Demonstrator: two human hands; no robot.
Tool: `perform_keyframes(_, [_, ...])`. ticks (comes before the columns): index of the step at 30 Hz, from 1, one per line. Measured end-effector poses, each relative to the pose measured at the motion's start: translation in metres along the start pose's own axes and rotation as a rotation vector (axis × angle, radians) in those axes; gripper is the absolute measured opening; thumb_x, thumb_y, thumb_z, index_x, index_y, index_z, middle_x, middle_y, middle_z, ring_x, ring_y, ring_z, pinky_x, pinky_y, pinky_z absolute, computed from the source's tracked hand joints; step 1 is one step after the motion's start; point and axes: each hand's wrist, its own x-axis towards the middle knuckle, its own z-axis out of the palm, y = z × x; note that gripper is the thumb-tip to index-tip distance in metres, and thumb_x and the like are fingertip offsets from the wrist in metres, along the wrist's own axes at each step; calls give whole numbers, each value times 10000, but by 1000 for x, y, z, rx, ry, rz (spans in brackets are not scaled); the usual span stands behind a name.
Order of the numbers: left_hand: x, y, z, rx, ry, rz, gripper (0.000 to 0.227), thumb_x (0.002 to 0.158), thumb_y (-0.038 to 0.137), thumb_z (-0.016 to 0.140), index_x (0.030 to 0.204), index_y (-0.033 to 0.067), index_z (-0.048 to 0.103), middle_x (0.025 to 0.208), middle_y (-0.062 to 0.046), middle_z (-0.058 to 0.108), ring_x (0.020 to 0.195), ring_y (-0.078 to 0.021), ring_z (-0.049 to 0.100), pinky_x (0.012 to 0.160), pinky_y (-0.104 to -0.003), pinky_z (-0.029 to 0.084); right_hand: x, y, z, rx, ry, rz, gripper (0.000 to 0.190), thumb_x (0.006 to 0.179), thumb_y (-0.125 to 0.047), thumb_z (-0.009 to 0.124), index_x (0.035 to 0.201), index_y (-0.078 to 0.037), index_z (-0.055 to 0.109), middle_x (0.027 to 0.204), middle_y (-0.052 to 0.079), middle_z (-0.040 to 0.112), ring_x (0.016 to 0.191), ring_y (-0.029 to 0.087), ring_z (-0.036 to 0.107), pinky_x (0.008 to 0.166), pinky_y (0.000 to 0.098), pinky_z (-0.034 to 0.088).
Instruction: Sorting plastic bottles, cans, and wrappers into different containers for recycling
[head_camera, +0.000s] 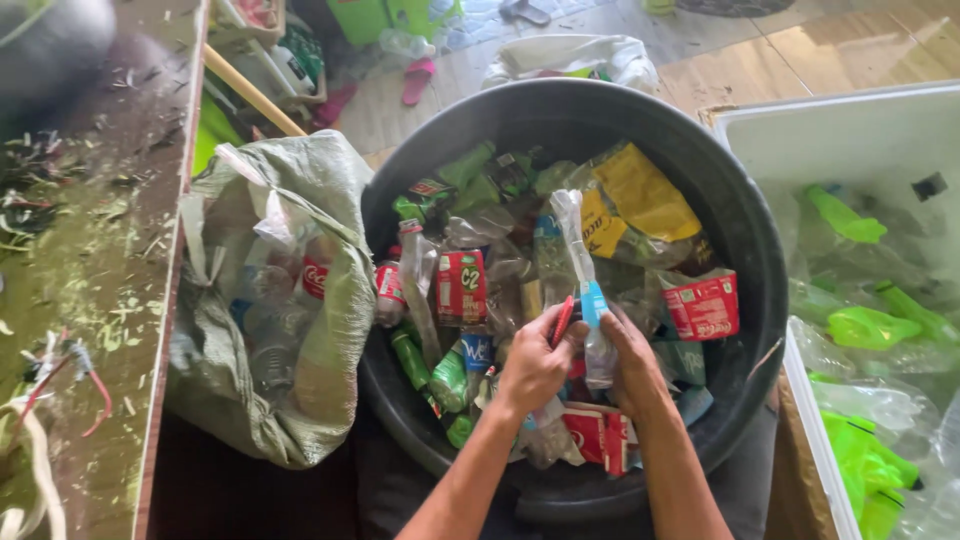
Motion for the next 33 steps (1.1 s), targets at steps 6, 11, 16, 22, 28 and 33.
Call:
perform_keyframes(6, [2,8,7,-32,50,-38,512,864,389,760,1291,132,643,1005,-220,737,998,-404,709,884,-517,526,-38,-54,53,-542,129,-135,626,980,-362,606,1542,-168,409,1408,286,540,1318,404,517,1116,575,369])
perform_keyframes(11, [14,-14,-1,-151,66,-39,346,939,287,699,1209,73,671,921,-147,720,910,-231,649,869,-437,531,-22,-30,29,4,101,-34,483,980,-167,630,1446,-151,503,1138,154,654,998,289,671,934,522,533])
perform_keyframes(16, [9,-18,-7,-187,24,-46,402,903,343,772,1162,56,661,902,-158,705,863,-237,630,839,-438,531,-11,-18,10,-1,21,-63,450,972,-123,647,1411,-85,553,1072,167,661,950,278,676,890,533,556])
perform_keyframes(22, [7,-12,1,4,72,-229,448,873,436,749,977,48,550,832,-229,624,888,-431,655,794,-530,462,-8,-10,12,-151,51,-115,503,914,-83,720,1390,-79,559,974,149,658,840,287,697,733,516,599])
perform_keyframes(28, [17,-24,-3,124,39,-279,512,862,547,703,974,74,543,891,-221,643,986,-455,665,839,-552,483,-11,-11,18,-152,104,-143,444,915,-99,732,1337,-86,597,976,137,680,832,264,700,723,491,608])
perform_keyframes(33, [11,5,-20,165,-4,-251,672,918,480,589,1408,26,518,1243,-160,702,1069,-277,711,911,-374,551,-28,-39,32,-41,52,-21,394,959,-95,595,1337,9,558,1147,152,660,916,196,628,813,296,514])
